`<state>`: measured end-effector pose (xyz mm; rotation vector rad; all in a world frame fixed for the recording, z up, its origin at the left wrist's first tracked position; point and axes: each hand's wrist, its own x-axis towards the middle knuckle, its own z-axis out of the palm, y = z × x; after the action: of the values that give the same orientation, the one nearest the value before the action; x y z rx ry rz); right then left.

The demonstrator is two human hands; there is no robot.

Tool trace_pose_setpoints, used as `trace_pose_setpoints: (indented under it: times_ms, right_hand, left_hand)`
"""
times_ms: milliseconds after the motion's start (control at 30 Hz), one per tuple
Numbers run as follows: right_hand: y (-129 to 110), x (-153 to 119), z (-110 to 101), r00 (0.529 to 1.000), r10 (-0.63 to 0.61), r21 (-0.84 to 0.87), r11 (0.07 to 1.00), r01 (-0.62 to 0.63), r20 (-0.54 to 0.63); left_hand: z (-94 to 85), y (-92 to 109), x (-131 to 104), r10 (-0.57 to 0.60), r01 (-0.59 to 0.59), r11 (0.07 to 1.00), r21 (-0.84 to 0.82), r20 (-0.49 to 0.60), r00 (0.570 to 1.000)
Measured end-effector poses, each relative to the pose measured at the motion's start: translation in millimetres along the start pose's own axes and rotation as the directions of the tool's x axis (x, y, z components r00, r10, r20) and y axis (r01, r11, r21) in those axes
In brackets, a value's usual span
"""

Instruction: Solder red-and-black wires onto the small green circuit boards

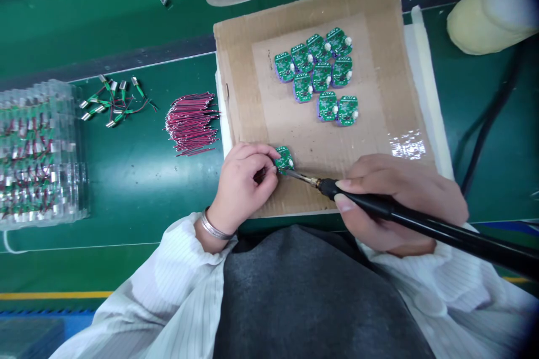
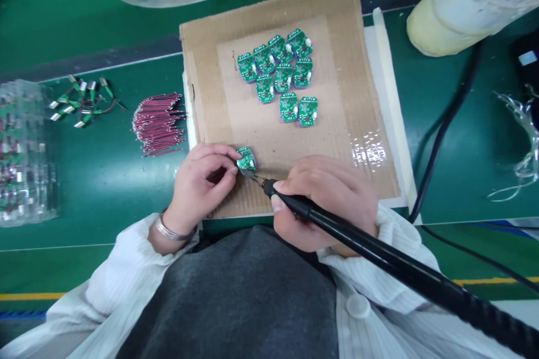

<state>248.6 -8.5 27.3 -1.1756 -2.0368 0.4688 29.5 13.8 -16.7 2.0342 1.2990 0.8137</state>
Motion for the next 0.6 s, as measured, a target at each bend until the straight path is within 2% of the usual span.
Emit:
trace_pose_setpoints:
  times_ms: [100,600]
  right_hand:
    - [0.7,0.5,2.6,0.996,-0.082,-0.006,0.997,0.082,-0.039]
    - [2.2,1.9,4.4,0.992,-0.122,-0.003,0.993,0.122,-0.038]
  left_hand:
    - [0.0,0.1,0.3,0.002,-0.002,1.0,0.002,0.002,1.0]
    - [-0.2,-0.2,0.5,0.008,-0.008,1.0,0.006,-0.001,1.0]
